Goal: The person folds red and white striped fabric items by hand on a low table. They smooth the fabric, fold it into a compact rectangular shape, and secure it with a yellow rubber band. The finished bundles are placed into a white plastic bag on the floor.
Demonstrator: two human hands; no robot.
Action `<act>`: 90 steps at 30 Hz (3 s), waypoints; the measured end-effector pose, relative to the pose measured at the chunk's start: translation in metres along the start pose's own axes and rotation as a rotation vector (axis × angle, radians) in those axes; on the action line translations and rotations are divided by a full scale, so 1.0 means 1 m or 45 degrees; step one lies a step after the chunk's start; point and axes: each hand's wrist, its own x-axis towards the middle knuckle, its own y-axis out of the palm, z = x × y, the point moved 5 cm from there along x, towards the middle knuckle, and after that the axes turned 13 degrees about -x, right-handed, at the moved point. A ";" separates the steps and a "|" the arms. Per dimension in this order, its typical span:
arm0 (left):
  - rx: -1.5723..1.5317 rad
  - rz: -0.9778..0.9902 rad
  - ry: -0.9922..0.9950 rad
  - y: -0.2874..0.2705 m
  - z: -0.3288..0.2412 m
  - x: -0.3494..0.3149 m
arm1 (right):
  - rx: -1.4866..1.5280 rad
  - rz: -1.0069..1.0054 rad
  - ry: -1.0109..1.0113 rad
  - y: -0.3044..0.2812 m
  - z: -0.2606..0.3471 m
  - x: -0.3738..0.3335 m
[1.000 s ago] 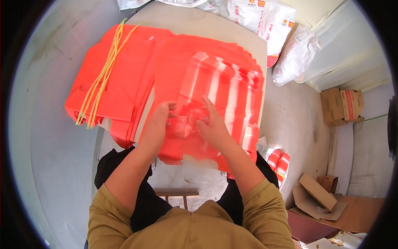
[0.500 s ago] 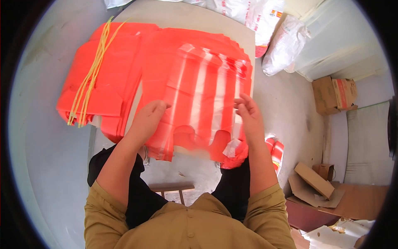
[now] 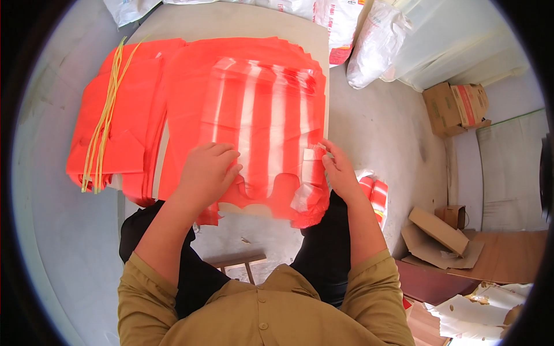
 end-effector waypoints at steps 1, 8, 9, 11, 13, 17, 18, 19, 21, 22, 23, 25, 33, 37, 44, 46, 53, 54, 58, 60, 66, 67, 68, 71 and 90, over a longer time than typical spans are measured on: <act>0.022 0.024 -0.029 0.004 0.001 0.001 | -0.020 0.008 -0.016 0.002 0.003 0.003; 0.138 0.055 -0.051 0.022 0.003 0.004 | -0.446 0.176 -0.183 -0.003 0.052 0.016; 0.146 0.073 -0.065 0.023 0.004 0.004 | -0.478 0.234 -0.156 -0.005 0.056 0.013; 0.137 0.109 -0.126 0.024 0.002 0.006 | -0.548 0.342 -0.102 -0.007 0.060 0.001; 0.138 0.127 -0.171 0.023 0.000 0.008 | -0.370 0.233 -0.162 -0.015 0.060 -0.017; 0.076 0.036 -0.051 0.024 -0.010 0.014 | 0.340 0.247 0.094 -0.028 0.044 -0.048; 0.041 -0.009 0.021 0.026 -0.014 0.015 | 0.430 0.232 0.178 -0.030 0.042 -0.053; -0.048 0.024 0.063 0.031 -0.018 0.016 | 0.518 0.213 0.264 -0.033 0.040 -0.056; -0.224 0.089 0.143 0.045 -0.029 0.020 | 0.563 0.161 0.379 -0.036 0.036 -0.062; -0.272 0.125 0.156 0.053 -0.035 0.020 | 0.521 0.132 0.407 -0.035 0.032 -0.062; -0.320 0.160 0.168 0.061 -0.041 0.018 | 0.479 0.103 0.434 -0.033 0.028 -0.063; -0.438 0.245 0.142 0.076 -0.051 0.016 | 0.328 0.078 0.382 -0.028 0.017 -0.063; -0.647 0.418 -0.056 0.114 -0.070 0.012 | -0.423 0.134 -0.266 -0.008 0.047 -0.035; -0.833 0.503 -0.323 0.126 -0.064 0.010 | -0.620 0.302 -0.385 -0.009 0.069 -0.031; -1.242 0.450 -0.681 0.141 -0.049 0.005 | -0.390 0.540 0.033 -0.034 0.104 -0.069; -1.317 0.429 -0.714 0.150 -0.043 0.003 | -0.159 0.480 0.102 -0.039 0.092 -0.075; -1.495 0.529 -0.918 0.143 -0.055 0.002 | -0.025 0.274 0.415 -0.022 0.021 -0.065; -1.513 0.547 -0.957 0.142 -0.057 0.001 | 0.001 0.264 0.397 -0.017 0.016 -0.063; -1.550 0.494 -0.997 0.147 -0.052 -0.001 | 0.071 0.257 0.371 -0.002 0.019 -0.060; -1.535 0.464 -1.045 0.141 -0.055 0.001 | 0.078 0.267 0.351 -0.005 0.030 -0.062; -1.846 0.448 -1.200 0.144 -0.059 -0.002 | 0.028 0.262 0.293 -0.012 0.033 -0.073; -1.909 0.506 -1.194 0.147 -0.059 -0.002 | 0.043 0.231 0.287 -0.011 0.027 -0.075; -1.973 0.564 -1.187 0.149 -0.058 -0.003 | 0.059 0.199 0.282 -0.010 0.023 -0.078; -2.065 0.668 -1.127 0.154 -0.056 -0.008 | 0.340 0.138 0.378 -0.001 0.020 -0.086; -2.055 0.648 -1.133 0.147 -0.059 -0.016 | 0.895 0.213 0.510 -0.019 0.030 -0.088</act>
